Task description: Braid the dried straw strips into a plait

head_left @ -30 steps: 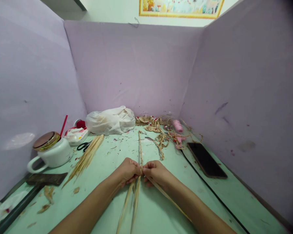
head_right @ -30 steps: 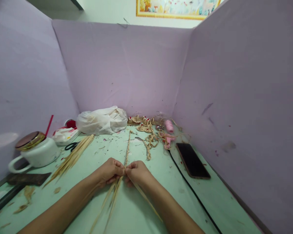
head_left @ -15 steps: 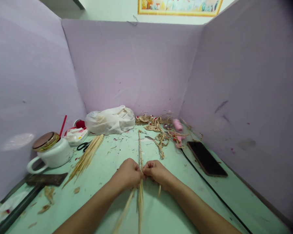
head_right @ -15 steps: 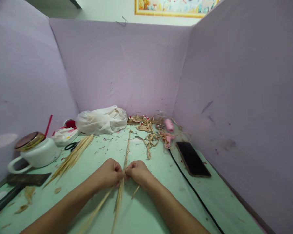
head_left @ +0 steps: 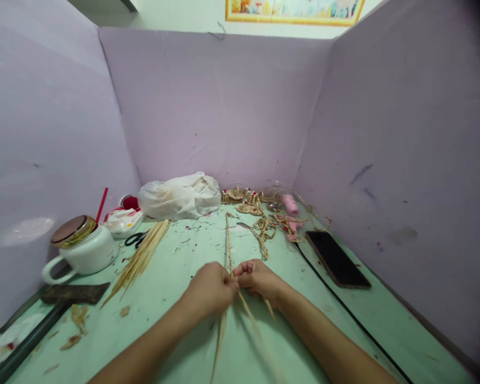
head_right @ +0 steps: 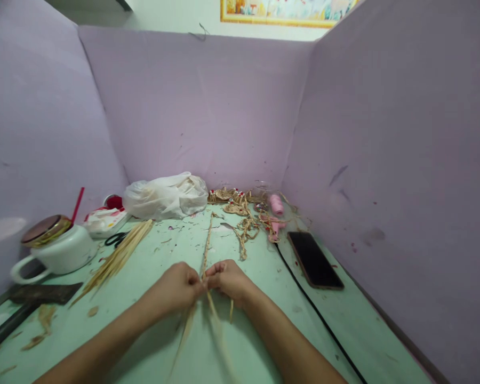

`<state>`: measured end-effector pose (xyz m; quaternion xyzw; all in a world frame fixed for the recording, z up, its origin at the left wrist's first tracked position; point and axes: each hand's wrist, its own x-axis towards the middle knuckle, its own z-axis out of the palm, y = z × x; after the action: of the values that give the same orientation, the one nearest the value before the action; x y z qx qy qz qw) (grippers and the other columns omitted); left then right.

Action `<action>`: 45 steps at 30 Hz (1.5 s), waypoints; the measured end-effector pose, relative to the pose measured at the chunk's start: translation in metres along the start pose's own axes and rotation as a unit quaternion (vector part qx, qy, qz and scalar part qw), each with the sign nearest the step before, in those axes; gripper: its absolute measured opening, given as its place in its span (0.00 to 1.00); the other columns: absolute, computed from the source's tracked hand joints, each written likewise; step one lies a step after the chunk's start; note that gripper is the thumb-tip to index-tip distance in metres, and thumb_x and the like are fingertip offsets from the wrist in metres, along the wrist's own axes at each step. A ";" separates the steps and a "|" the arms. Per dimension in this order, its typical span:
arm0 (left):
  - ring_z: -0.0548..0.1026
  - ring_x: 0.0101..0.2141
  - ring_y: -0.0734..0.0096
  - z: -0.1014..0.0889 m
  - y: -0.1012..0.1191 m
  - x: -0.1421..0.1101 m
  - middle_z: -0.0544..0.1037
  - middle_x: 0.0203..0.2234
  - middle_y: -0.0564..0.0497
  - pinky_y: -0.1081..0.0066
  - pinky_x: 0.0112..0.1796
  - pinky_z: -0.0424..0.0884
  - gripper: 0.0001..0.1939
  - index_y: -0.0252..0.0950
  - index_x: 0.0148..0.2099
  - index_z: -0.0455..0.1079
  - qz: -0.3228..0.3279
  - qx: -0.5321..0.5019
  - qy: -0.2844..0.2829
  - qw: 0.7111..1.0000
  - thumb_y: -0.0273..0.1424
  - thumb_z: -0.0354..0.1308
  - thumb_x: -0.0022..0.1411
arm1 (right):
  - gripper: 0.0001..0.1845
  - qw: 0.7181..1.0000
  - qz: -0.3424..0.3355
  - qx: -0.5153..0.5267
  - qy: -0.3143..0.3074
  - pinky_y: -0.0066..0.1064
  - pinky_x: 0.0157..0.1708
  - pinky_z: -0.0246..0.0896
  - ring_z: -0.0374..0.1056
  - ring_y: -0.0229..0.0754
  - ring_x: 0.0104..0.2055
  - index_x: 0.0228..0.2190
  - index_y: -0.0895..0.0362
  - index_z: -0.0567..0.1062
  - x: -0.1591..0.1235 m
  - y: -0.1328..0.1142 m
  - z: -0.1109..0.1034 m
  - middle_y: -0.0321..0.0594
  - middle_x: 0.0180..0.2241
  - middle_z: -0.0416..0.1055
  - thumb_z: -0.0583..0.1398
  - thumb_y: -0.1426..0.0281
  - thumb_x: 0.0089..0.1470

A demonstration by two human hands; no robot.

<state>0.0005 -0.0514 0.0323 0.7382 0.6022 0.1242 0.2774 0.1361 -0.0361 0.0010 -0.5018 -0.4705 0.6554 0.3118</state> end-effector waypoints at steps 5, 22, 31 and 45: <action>0.61 0.11 0.79 -0.008 -0.007 0.017 0.71 0.18 0.52 0.77 0.13 0.52 0.12 0.30 0.33 0.68 -0.124 -0.297 -0.055 0.945 0.29 0.50 0.44 | 0.10 0.998 0.010 0.046 -0.037 0.21 0.12 0.32 0.46 0.25 0.10 0.22 0.60 0.66 -0.002 -0.002 -0.004 0.33 0.16 0.69 0.60 0.74 0.30; 0.48 0.06 0.82 0.016 -0.007 0.018 0.51 0.03 0.59 0.77 0.10 0.41 0.08 0.35 0.12 0.54 -0.121 -0.305 -0.049 0.943 0.21 0.48 0.37 | 0.06 0.873 -0.149 -0.437 0.158 0.24 0.19 0.46 0.61 0.34 0.20 0.18 0.59 0.74 -0.015 -0.002 0.004 0.39 0.18 0.70 0.56 0.72 0.36; 0.50 0.07 0.82 0.013 -0.007 0.016 0.56 0.04 0.56 0.77 0.10 0.41 0.07 0.34 0.11 0.57 -0.128 -0.323 -0.077 0.935 0.24 0.47 0.37 | 0.11 0.876 -0.185 -0.442 0.053 0.23 0.18 0.44 0.57 0.32 0.18 0.18 0.60 0.76 -0.019 0.001 0.009 0.36 0.15 0.68 0.53 0.75 0.35; 0.49 0.06 0.85 0.001 -0.017 0.021 0.58 0.06 0.58 0.79 0.09 0.40 0.06 0.32 0.14 0.59 -0.047 -0.379 -0.146 0.913 0.27 0.53 0.37 | 0.04 0.999 0.022 -0.042 0.023 0.24 0.21 0.59 0.61 0.31 0.18 0.21 0.62 0.67 -0.013 -0.020 -0.011 0.36 0.18 0.67 0.56 0.73 0.42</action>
<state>-0.0078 -0.0297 0.0194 0.5582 0.4967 0.2209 0.6267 0.1492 -0.0370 0.0236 -0.5398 -0.4790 0.6299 0.2870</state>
